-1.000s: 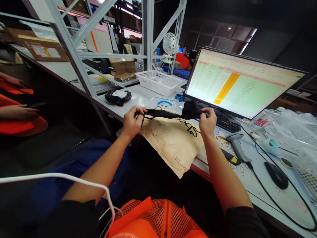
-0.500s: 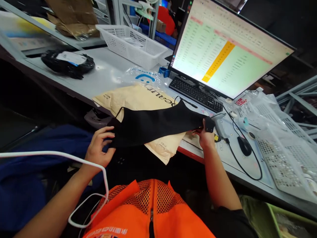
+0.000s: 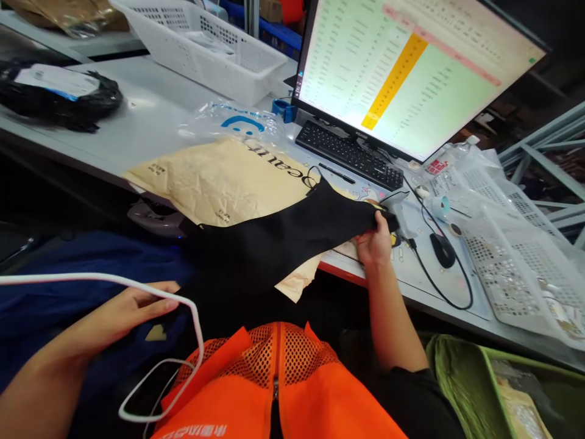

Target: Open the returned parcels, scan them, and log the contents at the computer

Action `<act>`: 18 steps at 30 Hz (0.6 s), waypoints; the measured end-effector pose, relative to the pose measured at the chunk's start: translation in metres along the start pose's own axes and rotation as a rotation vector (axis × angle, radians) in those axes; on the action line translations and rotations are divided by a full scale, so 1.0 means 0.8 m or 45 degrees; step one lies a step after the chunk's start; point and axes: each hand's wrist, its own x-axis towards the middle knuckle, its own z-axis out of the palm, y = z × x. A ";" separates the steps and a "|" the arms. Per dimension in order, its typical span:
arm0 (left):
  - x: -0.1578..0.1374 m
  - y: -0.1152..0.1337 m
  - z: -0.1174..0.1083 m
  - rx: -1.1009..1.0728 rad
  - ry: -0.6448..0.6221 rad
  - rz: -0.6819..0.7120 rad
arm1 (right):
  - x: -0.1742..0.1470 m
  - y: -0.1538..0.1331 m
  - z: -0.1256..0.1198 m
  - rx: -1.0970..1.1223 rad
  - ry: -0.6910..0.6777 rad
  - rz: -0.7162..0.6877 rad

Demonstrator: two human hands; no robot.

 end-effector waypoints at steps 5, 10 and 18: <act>-0.039 0.064 -0.015 -0.422 -0.069 0.142 | 0.013 0.008 -0.035 -0.138 -0.129 -0.253; -0.065 0.080 -0.024 -0.751 -0.037 0.186 | 0.034 0.007 -0.046 -0.586 -0.571 -0.628; -0.092 0.081 -0.005 -0.967 0.087 0.221 | 0.016 0.006 -0.042 -0.550 -0.569 -0.724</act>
